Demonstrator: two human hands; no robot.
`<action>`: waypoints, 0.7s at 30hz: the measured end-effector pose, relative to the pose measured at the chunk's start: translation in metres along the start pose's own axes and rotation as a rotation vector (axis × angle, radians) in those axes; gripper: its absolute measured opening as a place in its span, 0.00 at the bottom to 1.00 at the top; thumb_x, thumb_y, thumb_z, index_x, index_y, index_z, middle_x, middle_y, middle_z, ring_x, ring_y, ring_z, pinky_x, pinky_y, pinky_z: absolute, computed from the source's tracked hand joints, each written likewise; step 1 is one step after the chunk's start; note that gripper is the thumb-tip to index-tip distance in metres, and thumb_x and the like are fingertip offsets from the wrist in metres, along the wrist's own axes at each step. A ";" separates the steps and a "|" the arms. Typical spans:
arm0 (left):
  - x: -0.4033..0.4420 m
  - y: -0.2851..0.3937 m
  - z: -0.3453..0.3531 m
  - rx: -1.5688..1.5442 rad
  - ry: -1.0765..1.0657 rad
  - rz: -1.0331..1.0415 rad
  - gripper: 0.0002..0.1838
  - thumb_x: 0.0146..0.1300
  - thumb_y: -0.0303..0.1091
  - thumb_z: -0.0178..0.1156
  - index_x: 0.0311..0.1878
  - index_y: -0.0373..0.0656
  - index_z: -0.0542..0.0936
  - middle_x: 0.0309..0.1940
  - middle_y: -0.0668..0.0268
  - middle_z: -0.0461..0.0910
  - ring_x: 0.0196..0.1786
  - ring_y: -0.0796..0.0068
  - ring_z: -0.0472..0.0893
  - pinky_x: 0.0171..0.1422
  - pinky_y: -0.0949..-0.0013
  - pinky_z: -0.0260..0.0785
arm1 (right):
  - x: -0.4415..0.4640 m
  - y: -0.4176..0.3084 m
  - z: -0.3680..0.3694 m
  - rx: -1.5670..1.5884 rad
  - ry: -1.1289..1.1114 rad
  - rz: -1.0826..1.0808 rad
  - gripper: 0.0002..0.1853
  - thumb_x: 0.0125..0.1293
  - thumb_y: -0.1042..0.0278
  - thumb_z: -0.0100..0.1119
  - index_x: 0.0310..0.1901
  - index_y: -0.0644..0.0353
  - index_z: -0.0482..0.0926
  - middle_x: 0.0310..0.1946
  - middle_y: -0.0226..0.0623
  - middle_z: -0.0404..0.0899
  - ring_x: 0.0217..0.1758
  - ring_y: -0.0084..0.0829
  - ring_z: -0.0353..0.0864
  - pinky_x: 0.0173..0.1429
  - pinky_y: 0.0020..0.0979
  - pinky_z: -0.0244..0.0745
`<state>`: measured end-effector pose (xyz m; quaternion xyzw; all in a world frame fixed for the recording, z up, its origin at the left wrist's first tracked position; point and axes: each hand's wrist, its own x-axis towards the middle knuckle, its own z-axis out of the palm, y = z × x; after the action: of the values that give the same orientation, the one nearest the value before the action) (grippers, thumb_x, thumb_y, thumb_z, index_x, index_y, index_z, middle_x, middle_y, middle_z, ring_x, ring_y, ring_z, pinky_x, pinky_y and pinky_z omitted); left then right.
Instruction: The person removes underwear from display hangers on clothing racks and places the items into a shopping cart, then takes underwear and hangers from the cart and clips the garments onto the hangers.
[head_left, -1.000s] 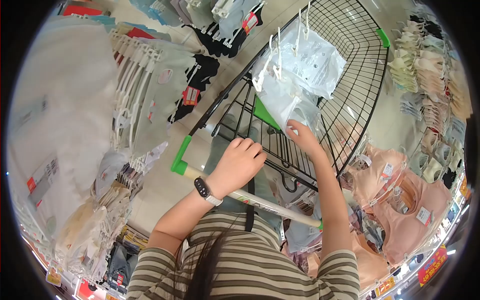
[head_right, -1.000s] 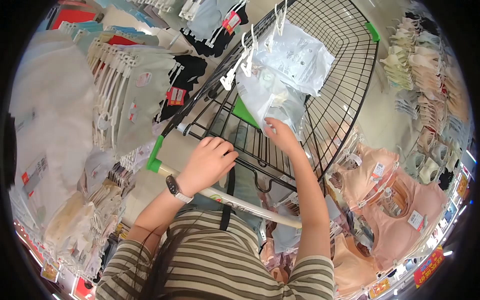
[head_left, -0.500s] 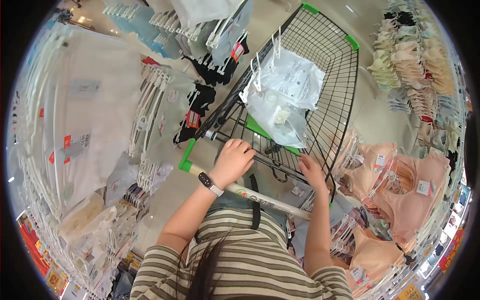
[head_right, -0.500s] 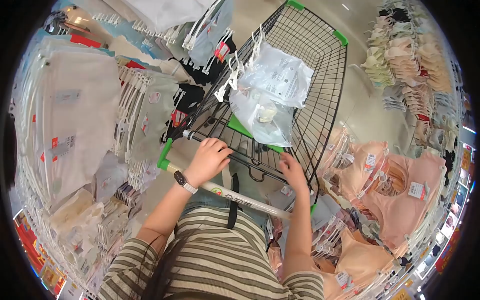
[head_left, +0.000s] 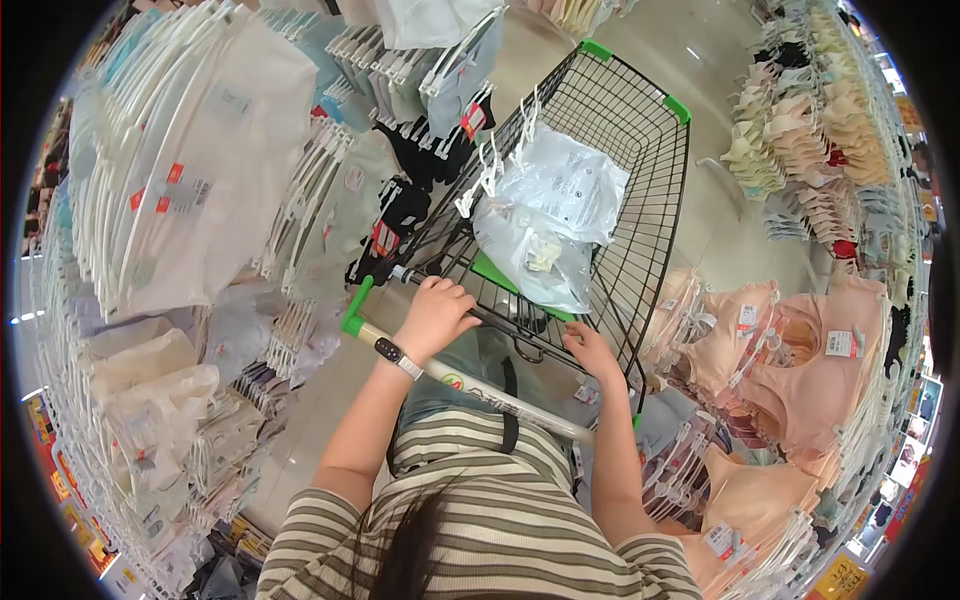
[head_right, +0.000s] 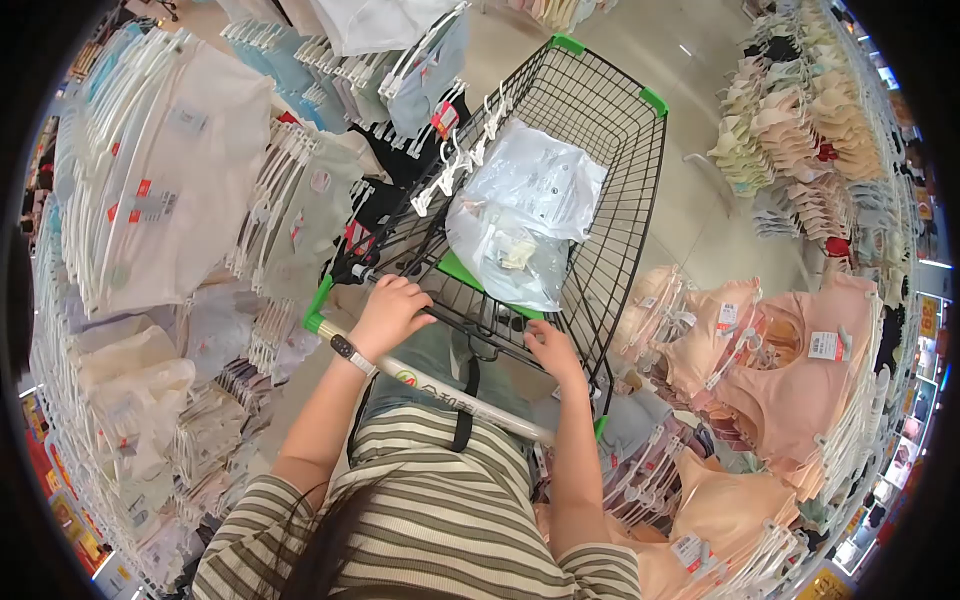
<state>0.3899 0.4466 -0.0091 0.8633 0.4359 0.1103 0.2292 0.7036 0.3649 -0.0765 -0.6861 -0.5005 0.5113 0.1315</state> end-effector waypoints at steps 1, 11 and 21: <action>-0.005 0.001 0.001 0.002 0.006 -0.001 0.10 0.50 0.40 0.65 0.33 0.47 0.80 0.29 0.69 0.76 0.42 0.67 0.74 0.56 0.62 0.61 | -0.002 0.001 0.002 -0.002 -0.003 -0.012 0.21 0.62 0.63 0.57 0.54 0.64 0.74 0.42 0.45 0.81 0.40 0.35 0.81 0.45 0.33 0.75; -0.050 0.010 0.009 0.011 0.052 -0.004 0.12 0.50 0.43 0.65 0.32 0.46 0.80 0.30 0.67 0.77 0.43 0.67 0.74 0.55 0.62 0.61 | -0.032 0.001 0.025 0.085 -0.062 0.056 0.11 0.65 0.63 0.55 0.37 0.64 0.75 0.23 0.27 0.73 0.25 0.19 0.69 0.30 0.24 0.67; -0.108 0.023 0.023 0.023 0.141 -0.016 0.15 0.49 0.47 0.66 0.29 0.44 0.80 0.28 0.66 0.77 0.42 0.66 0.74 0.54 0.63 0.61 | -0.069 0.012 0.062 0.053 -0.061 0.007 0.13 0.63 0.66 0.55 0.47 0.63 0.77 0.23 0.22 0.70 0.28 0.16 0.66 0.34 0.21 0.63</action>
<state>0.3510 0.3410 -0.0170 0.8524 0.4592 0.1642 0.1889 0.6605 0.2824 -0.0731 -0.6683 -0.4883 0.5453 0.1327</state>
